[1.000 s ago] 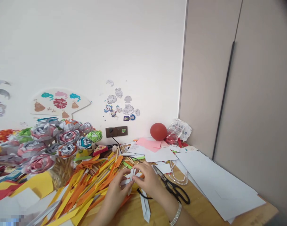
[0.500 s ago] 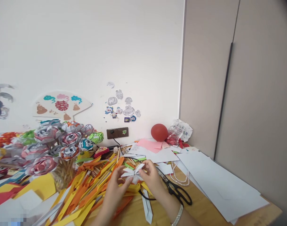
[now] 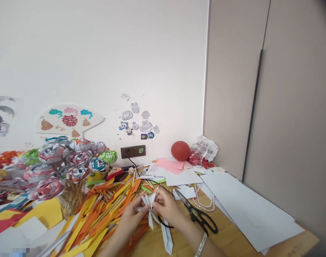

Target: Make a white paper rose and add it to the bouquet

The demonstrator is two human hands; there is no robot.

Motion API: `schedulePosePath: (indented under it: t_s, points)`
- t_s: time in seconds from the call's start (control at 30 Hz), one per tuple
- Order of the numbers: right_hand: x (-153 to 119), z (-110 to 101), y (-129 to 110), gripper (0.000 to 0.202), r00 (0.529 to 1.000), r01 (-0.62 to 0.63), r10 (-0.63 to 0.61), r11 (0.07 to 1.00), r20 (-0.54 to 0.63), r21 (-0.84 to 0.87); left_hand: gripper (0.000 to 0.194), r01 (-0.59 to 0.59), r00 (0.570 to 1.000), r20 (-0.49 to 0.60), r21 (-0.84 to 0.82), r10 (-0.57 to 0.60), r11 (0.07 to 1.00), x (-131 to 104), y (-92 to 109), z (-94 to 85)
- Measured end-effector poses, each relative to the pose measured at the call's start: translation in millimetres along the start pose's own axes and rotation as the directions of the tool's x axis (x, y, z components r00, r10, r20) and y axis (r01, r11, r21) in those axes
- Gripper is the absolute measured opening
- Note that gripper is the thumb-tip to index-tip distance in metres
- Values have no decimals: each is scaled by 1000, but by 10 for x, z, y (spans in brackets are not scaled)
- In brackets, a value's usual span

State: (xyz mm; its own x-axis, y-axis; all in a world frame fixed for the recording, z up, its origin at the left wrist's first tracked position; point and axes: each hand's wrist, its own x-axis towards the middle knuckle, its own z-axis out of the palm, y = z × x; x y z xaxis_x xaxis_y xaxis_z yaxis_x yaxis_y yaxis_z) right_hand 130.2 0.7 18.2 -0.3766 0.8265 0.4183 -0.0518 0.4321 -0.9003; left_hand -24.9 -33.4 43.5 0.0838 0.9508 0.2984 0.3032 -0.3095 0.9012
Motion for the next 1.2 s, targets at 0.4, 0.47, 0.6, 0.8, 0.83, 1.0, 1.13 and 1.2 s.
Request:
schedulePosePath:
  t_s: [0.4, 0.47, 0.6, 0.8, 0.83, 1.0, 1.13, 1.2]
  points:
    - [84, 15, 61, 27, 988, -24, 64, 962, -140, 270, 78, 200, 951, -96, -536, -294, 820, 106, -196, 42]
    - [89, 39, 52, 29, 984, -10, 68, 945, -166, 326, 75, 236, 943, -56, -586, -329, 775, 116, -229, 59]
    - [43, 53, -1, 21, 985, 16, 11, 987, -172, 157, 54, 251, 955, -18, -484, -296, 839, 88, -155, 51]
    - [-30, -2, -64, 35, 947, 87, -214, 888, -239, -451, 70, 138, 963, -153, -429, -222, 893, 33, 51, 27]
    - [-38, -7, -73, 30, 943, 109, -257, 840, -213, -531, 70, 131, 962, -163, -432, -220, 892, 24, 69, 31]
    - [-88, 36, -112, 6, 933, 252, -359, 610, 21, -751, 43, 212, 956, -77, -484, -283, 849, -19, 95, 69]
    - [-120, 128, -103, 7, 938, 243, -343, 531, 56, -812, 35, 232, 945, -82, -514, -317, 826, -31, 47, 89]
    - [-127, 169, -83, 10, 942, 224, -332, 518, 48, -825, 35, 218, 948, -91, -509, -304, 832, -30, 7, 90]
